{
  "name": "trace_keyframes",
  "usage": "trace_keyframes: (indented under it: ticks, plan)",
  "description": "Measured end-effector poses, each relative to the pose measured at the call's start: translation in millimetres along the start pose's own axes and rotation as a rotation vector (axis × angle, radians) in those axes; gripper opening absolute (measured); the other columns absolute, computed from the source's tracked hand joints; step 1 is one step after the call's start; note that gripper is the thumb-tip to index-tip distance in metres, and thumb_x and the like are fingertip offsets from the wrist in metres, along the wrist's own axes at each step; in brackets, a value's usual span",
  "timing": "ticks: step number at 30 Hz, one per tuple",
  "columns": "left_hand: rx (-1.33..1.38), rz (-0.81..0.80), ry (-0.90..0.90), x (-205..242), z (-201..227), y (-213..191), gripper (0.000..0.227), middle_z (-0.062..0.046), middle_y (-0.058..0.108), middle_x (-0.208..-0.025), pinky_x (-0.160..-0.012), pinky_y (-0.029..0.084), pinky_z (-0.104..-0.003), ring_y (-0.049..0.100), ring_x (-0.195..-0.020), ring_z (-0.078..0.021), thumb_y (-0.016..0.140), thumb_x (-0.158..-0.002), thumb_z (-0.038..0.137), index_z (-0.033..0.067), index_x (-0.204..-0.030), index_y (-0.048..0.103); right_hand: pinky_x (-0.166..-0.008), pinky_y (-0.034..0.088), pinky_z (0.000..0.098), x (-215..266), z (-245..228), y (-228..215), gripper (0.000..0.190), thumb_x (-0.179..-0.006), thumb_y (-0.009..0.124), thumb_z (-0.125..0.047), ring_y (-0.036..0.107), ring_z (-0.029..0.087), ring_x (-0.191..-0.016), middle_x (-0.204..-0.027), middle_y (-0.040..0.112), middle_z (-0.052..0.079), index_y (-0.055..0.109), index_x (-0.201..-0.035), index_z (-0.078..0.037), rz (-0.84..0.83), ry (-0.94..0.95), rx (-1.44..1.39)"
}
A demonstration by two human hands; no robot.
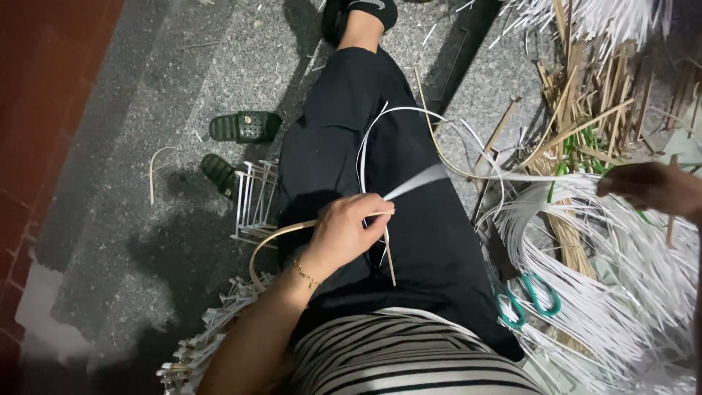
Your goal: Hand-weaving or assembling a small structure using bamboo and plastic strips.
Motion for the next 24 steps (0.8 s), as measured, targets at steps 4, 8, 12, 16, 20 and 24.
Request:
trace_keyframes:
  ticks: [4,8,12,16,20,24]
  plan:
    - [-0.036,-0.011,-0.045,-9.5,6.3,-5.5,0.014,-0.011,0.068,-0.113,-0.073,0.058,-0.036,0.075,-0.083,-0.0252,0.076,-0.087,0.011,0.009,-0.1,0.071,-0.07,0.043,0.0239,46.4,-143.8,51.2,0.016,-0.104,0.061,-0.021,0.05,0.009,-0.068,-0.072,0.056,0.0,0.06,-0.098,-0.006,0.093,-0.383,-0.982]
    - [-0.049,-0.126,-0.195,-16.3,3.0,-1.1,0.024,-0.012,0.059,-0.124,-0.074,0.058,-0.035,0.074,-0.077,-0.0236,0.078,-0.082,0.013,0.0081,-0.104,0.07,-0.071,0.048,0.0267,80.9,-276.2,133.9,0.015,-0.104,0.066,-0.016,0.06,0.012,-0.076,-0.094,0.066,0.004,0.064,-0.117,-0.009,0.16,-0.427,-1.108]
    - [0.056,-0.181,-0.229,-14.4,-20.7,9.7,0.026,-0.009,0.07,-0.106,-0.076,0.059,-0.033,0.075,-0.085,-0.0234,0.077,-0.083,0.013,0.0066,-0.107,0.07,-0.077,0.057,0.0287,86.8,-359.1,183.4,0.015,-0.1,0.063,-0.008,0.068,0.014,-0.082,-0.101,0.072,0.007,0.06,-0.114,-0.005,0.156,-0.614,-0.92]
    - [0.103,-0.231,-0.225,-20.4,-21.4,10.6,0.021,-0.01,0.076,-0.096,-0.078,0.059,-0.032,0.077,-0.088,-0.0223,0.074,-0.084,0.011,0.004,-0.104,0.073,-0.091,0.059,0.0332,96.1,-378.1,183.4,0.015,-0.098,0.068,0.0,0.073,0.02,-0.1,-0.107,0.073,0.01,0.06,-0.109,-0.004,0.203,-0.897,-0.71]
    - [0.161,-0.302,-0.317,-20.4,-23.3,16.0,0.025,-0.011,0.078,-0.094,-0.075,0.06,-0.03,0.078,-0.085,-0.0181,0.069,-0.085,0.009,0.0039,-0.108,0.073,-0.087,0.06,0.0356,116.9,-407.6,173.5,0.018,-0.089,0.073,0.003,0.075,0.027,-0.103,-0.111,0.074,0.011,0.065,-0.103,-0.005,0.32,-1.181,-0.184]
    - [0.146,-0.341,-0.39,-24.7,-12.4,12.5,0.026,-0.01,0.079,-0.09,-0.07,0.059,-0.03,0.078,-0.079,-0.0166,0.067,-0.086,0.009,0.0067,-0.111,0.075,-0.084,0.06,0.039,124.6,-420.2,173.2,0.023,-0.081,0.076,0.002,0.074,0.031,-0.102,-0.112,0.072,0.013,0.065,-0.1,-0.005,0.36,-1.347,0.009]
Point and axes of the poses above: each hand's wrist, its own x-axis away from the middle knuckle, its own y-axis out of the palm, z = x × y, the point moved 8 cm from there along -x, towards the middle knuckle
